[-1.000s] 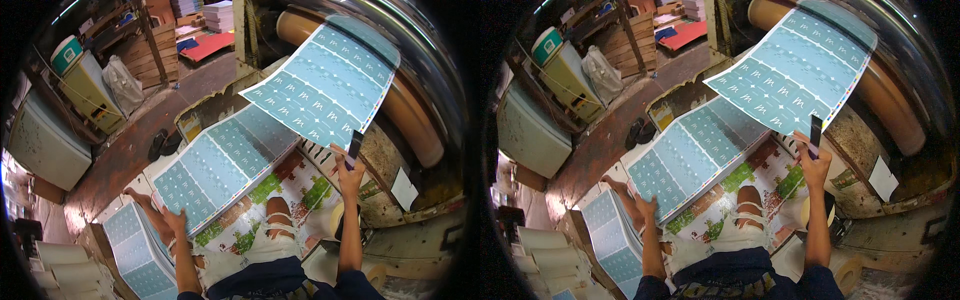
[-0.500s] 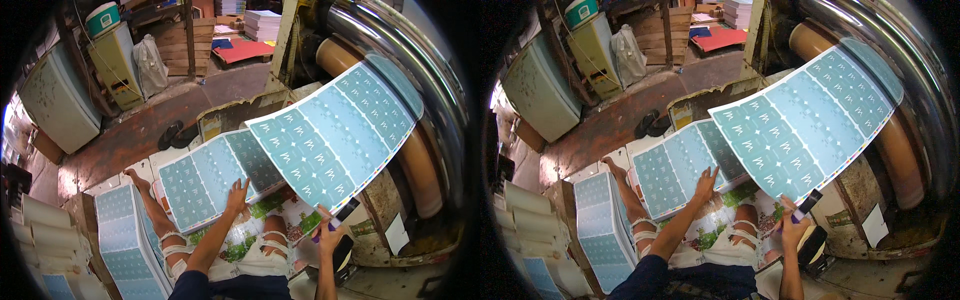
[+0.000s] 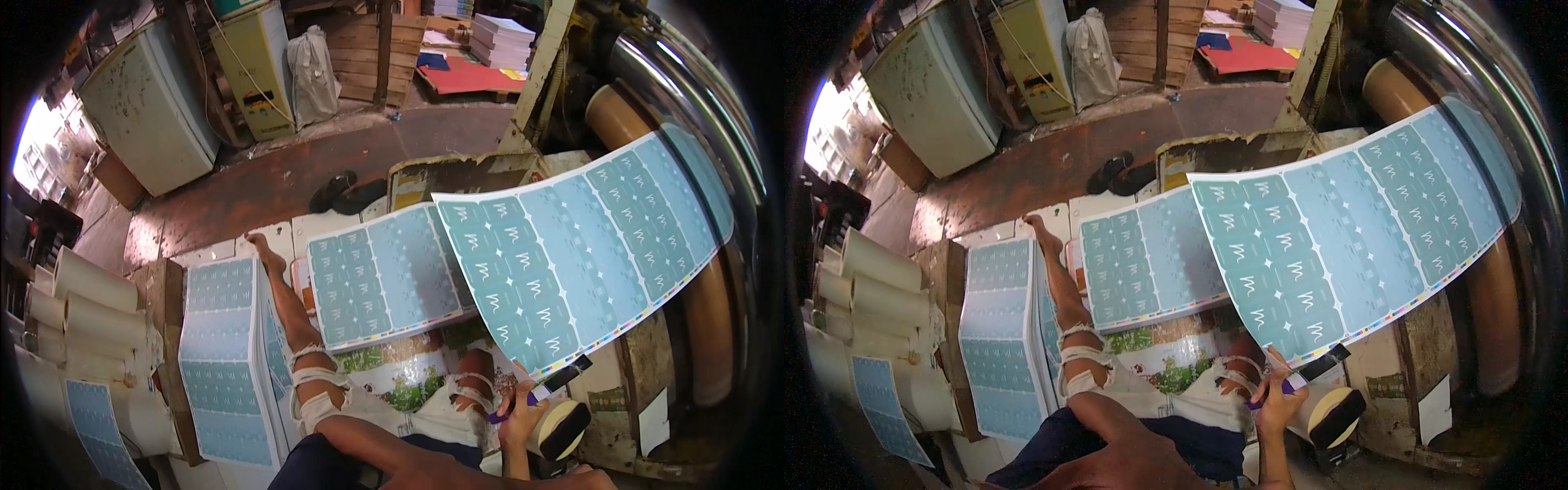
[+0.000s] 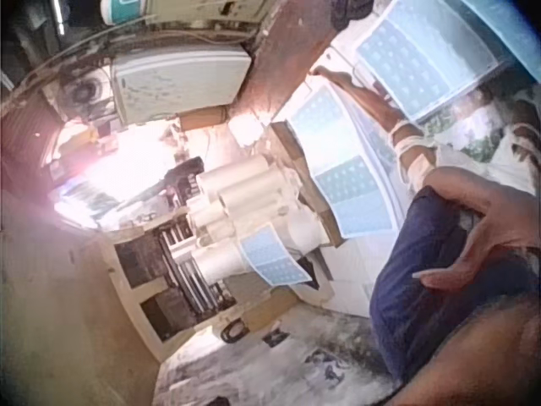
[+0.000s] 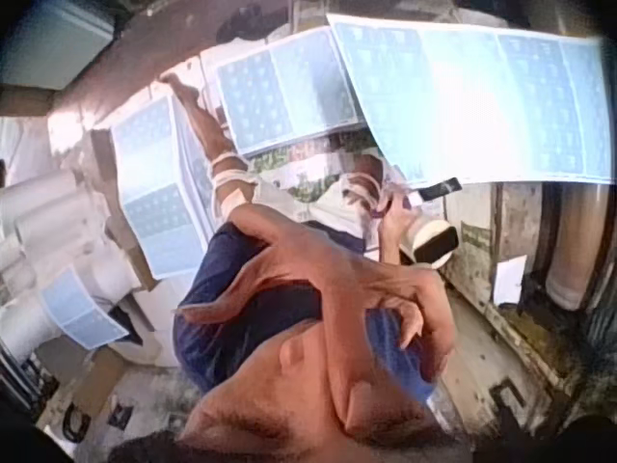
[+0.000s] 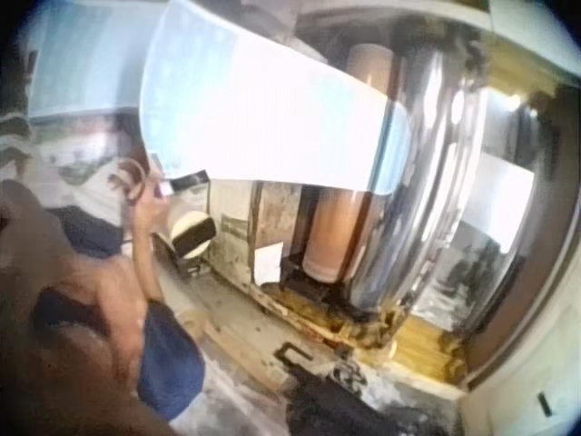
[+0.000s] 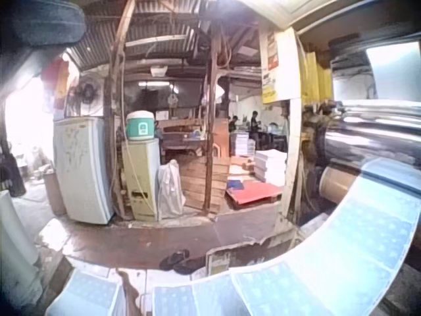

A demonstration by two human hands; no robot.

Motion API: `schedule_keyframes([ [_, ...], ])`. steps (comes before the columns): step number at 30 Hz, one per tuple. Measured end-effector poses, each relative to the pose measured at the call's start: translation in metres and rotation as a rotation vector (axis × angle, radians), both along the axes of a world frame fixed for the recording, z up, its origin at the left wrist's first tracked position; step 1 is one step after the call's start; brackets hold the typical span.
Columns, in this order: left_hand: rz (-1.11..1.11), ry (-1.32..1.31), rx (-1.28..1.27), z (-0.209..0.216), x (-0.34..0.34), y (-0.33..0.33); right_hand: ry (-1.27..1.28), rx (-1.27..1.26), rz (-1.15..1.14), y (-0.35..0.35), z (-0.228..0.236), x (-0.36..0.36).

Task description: The person uses a small flat tool to separate and lift printed label sheets from a roll on a large machine.

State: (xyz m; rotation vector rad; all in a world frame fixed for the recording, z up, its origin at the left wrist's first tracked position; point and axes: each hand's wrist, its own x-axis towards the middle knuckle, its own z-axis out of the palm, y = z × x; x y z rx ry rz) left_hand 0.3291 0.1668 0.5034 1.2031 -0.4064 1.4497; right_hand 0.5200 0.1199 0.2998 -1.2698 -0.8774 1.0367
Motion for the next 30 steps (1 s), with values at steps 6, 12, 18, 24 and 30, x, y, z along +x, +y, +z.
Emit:
schedule_keyframes([
  [6,0.14,0.015,-0.035,0.006,0.013,0.004,0.182,-0.065,-0.048,-0.005,0.01,0.009],
  [12,0.457,0.156,-0.092,-0.009,0.023,-0.001,0.262,-0.173,-0.088,-0.016,0.012,0.009],
  [18,1.207,0.369,-0.269,-0.073,0.016,-0.003,0.201,-0.114,0.049,-0.028,-0.021,0.005],
  [24,0.613,0.311,-1.117,-0.156,-0.027,0.012,0.004,-0.29,0.346,-0.036,0.016,-0.04],
  [30,0.59,0.507,-1.305,-0.206,-0.055,-0.009,-0.218,-0.504,1.014,0.029,0.079,-0.01],
])
